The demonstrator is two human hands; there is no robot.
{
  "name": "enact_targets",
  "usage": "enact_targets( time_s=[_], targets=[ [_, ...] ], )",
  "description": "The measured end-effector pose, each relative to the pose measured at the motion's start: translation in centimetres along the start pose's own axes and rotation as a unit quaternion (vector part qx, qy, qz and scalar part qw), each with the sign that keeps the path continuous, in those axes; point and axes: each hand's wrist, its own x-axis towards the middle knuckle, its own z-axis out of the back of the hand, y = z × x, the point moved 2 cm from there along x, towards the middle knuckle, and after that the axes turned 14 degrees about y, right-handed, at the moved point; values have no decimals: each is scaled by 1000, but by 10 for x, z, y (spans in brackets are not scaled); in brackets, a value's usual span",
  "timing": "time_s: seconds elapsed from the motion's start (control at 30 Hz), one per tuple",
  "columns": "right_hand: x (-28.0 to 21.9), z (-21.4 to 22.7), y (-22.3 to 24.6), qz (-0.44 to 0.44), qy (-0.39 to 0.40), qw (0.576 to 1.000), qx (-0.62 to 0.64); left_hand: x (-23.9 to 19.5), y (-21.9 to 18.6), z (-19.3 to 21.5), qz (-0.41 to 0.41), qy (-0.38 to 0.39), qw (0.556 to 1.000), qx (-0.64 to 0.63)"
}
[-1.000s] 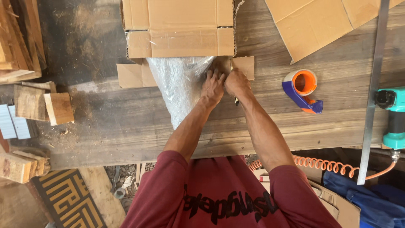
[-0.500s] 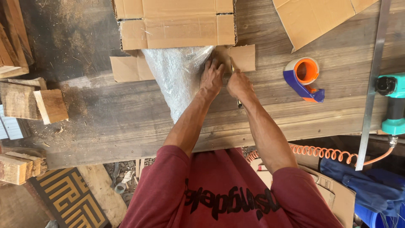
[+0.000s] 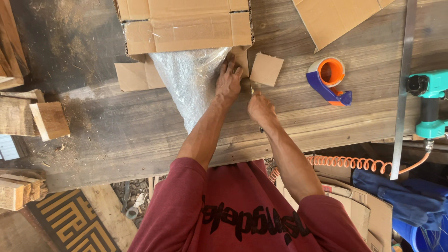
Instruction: The person wraps an item in bubble wrap, places it into a cardboard box, and seals the box using a tape dispenser and a small knife to cut the tape and trim the cardboard.
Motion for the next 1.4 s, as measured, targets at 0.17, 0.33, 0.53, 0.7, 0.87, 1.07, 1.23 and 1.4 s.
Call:
enact_targets(
  time_s=[0.17,0.33,0.53,0.7,0.87,1.07,1.23,1.4],
  targets=[
    [-17,-4,-5,-26,24,999,8,-6,-3,23,-9,44,998,-40],
    [-71,41,-5,-13,-78,994,69,7,-5,38,-17,110,993,48],
    [2,30,-50,12,-129,991,40,8,7,38,-135,-150,975,97],
    [35,25,-50,26,-119,992,-5,19,6,74,-109,-262,952,114],
    [38,51,-36,90,-137,986,-13,39,3,109,-90,-258,955,119],
    [43,94,-31,213,-232,948,56,40,-1,117,-97,-291,948,80],
    [52,113,-72,214,-344,914,16,27,-7,112,-82,-294,947,101],
    [0,144,-126,98,-374,922,-28,26,-19,118,-85,-298,945,106]
  ],
)
